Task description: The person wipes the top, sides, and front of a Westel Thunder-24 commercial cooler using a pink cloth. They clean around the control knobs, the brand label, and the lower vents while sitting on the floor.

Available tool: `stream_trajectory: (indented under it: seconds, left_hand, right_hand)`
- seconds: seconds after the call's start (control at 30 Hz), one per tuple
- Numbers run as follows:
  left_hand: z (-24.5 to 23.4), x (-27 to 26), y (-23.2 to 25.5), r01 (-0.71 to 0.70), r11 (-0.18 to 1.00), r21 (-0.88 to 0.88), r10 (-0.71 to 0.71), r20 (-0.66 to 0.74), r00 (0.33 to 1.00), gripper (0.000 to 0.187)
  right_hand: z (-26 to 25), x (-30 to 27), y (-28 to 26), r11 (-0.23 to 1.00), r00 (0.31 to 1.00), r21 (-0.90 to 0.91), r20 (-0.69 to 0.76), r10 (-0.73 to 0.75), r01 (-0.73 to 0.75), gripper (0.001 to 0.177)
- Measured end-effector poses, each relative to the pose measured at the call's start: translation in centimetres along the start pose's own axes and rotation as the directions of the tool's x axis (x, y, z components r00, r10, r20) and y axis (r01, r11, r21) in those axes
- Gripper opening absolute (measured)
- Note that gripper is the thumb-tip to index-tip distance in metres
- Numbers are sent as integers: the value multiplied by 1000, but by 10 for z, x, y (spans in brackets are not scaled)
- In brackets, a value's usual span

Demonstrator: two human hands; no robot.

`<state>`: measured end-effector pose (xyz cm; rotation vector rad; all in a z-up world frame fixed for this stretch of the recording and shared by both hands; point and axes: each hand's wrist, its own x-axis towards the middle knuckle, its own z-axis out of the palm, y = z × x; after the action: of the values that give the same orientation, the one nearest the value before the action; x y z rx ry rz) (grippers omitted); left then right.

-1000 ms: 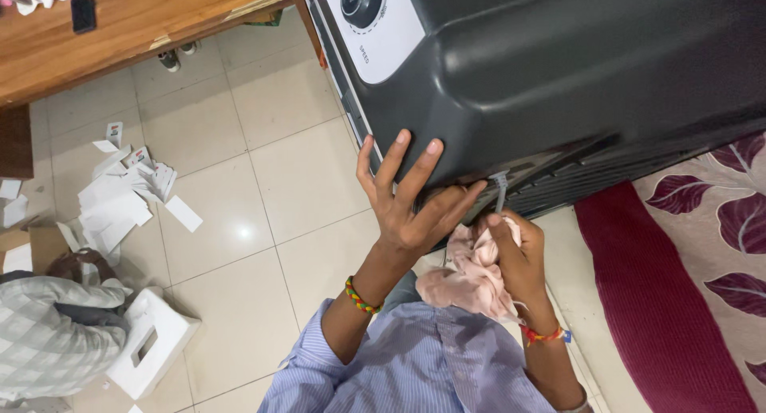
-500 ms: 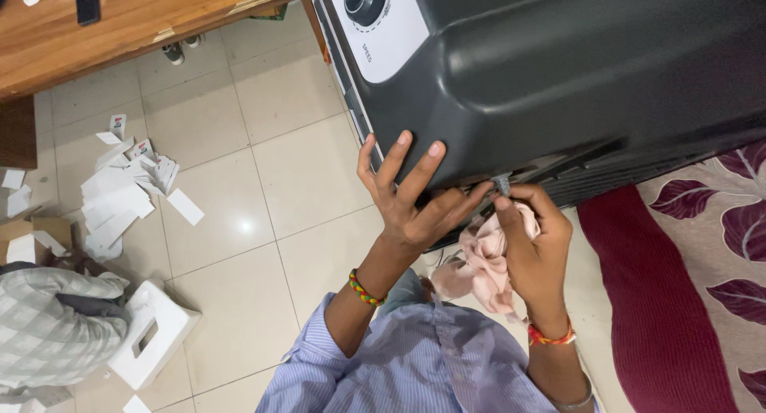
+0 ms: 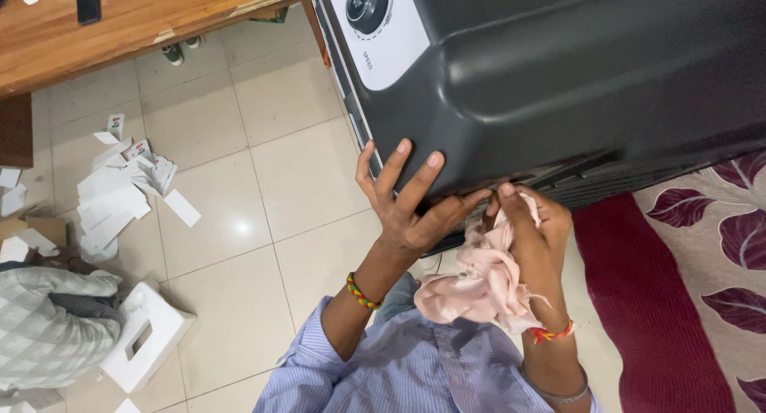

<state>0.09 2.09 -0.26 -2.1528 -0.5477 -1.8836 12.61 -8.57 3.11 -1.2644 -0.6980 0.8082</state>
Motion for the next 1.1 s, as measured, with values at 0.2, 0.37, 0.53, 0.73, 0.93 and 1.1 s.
stream_trajectory:
  seconds: [0.2, 0.37, 0.53, 0.73, 0.93, 1.1]
  left_hand:
    - [4, -2, 0, 22, 1000, -13, -22, -26, 999, 44]
    - [0, -1, 2, 15, 999, -39, -15, -4, 1000, 43]
    - [0, 2, -3, -7, 1000, -11, 8, 14, 1000, 47]
    - [0, -4, 0, 17, 1000, -12, -17, 33, 999, 51]
    - [2, -4, 1, 0, 1000, 9, 0, 12, 1000, 51]
    - [2, -5, 1, 7, 1000, 19, -8, 14, 1000, 50]
  right_hand:
    - [-6, 12, 12, 879, 976, 427, 139, 167, -211, 25]
    - [-8, 6, 19, 960, 991, 258, 96, 90, -112, 30]
    - [-11, -3, -1, 920, 947, -234, 142, -288, 315, 13]
    - [-2, -14, -11, 747, 890, -515, 73, -449, 419, 18]
    - [-1, -11, -7, 428, 733, -709, 182, -656, 560, 9]
    - [1, -11, -7, 459, 737, -675, 192, -648, 578, 10]
